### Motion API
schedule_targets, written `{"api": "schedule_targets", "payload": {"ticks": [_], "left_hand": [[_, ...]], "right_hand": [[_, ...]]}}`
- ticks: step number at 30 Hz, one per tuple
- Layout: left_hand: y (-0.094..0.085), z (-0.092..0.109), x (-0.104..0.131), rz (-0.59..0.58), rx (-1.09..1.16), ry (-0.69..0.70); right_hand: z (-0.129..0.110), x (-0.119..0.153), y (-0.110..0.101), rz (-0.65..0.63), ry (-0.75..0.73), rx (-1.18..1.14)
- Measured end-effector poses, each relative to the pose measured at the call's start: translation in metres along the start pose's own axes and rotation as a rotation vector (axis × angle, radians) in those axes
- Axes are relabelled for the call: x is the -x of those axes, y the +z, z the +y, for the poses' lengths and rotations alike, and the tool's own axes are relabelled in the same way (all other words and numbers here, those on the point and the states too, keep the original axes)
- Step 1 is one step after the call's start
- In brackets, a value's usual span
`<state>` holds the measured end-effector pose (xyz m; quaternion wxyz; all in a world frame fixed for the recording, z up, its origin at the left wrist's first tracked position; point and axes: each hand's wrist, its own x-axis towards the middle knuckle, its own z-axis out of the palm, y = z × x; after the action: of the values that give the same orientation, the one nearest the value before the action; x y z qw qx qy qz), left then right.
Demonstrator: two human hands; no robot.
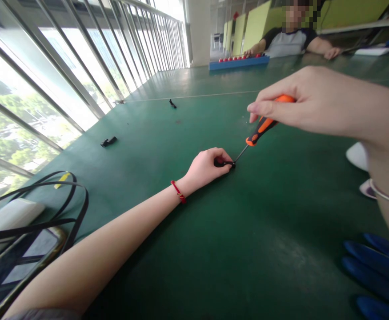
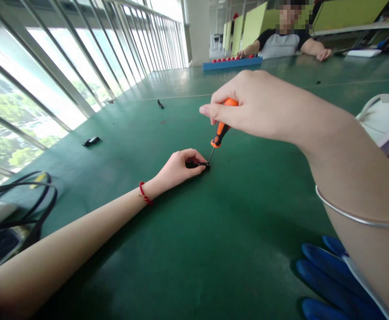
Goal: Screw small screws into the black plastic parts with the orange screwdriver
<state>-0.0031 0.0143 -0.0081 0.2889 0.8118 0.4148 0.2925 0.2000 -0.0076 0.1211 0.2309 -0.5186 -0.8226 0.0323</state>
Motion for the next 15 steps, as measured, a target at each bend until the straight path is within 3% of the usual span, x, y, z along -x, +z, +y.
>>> {"api": "schedule_targets", "payload": {"ticks": [15], "left_hand": [[-0.0002,0.0005,0.0003,-0.007,0.007,0.003]], "right_hand": [[-0.0058,0.0,-0.0014,-0.016,0.035,0.062]]}}
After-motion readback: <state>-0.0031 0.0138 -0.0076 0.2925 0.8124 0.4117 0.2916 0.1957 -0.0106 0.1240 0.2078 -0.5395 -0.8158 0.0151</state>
